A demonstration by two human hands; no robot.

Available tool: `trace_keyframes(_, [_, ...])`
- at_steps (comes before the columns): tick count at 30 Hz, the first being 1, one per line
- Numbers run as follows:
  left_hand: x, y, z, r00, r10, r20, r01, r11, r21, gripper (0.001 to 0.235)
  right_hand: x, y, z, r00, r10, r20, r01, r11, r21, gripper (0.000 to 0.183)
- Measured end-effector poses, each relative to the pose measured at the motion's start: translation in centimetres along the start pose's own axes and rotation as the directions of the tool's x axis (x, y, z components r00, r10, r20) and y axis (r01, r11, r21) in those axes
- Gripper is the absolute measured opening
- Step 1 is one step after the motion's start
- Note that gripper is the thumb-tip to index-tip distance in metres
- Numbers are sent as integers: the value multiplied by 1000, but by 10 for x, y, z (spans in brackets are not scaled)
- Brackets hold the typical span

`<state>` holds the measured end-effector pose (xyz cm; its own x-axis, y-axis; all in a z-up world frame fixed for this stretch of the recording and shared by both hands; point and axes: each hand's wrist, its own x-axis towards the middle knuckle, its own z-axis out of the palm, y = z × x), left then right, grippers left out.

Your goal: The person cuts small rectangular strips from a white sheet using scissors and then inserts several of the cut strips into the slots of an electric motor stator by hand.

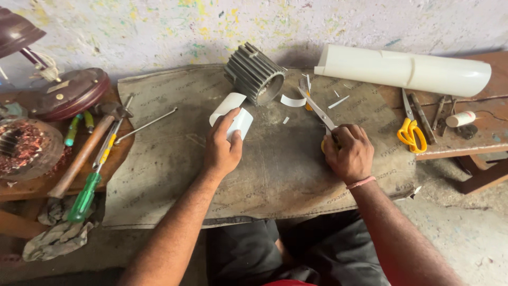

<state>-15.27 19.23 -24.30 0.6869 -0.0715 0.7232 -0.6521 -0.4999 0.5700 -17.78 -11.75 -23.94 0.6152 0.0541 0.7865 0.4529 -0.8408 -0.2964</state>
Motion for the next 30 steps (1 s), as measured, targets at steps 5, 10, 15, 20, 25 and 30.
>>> trace_keyframes(5, [-2, 14, -4, 998, 65, 26, -65, 998, -17, 52, 1, 5, 2, 1000, 7, -17, -7, 1000, 10, 9])
trace_keyframes(10, [13, 34, 30, 973, 215, 83, -205, 972, -112, 23, -1, 8, 9, 999, 25, -45, -24, 999, 28, 12])
trace_keyframes(15, [66, 32, 104, 976, -135, 172, 216, 723, -657, 15, 1, 7, 6, 1000, 24, 12, -23, 1000, -10, 8])
trace_keyframes(20, [134, -1, 151, 956, -150, 252, 293, 504, -813, 14, 15, 2, -16, 910, 193, 367, -184, 981, -58, 22])
trace_keyframes(25, [139, -21, 156, 953, -57, 297, 268, 612, -744, 9, 44, 7, -21, 670, 418, 613, -243, 904, -352, 42])
trace_keyframes(30, [137, -25, 153, 976, 7, 218, 164, 636, -754, 9, 49, 29, -41, 481, 593, 645, -731, 678, -78, 52])
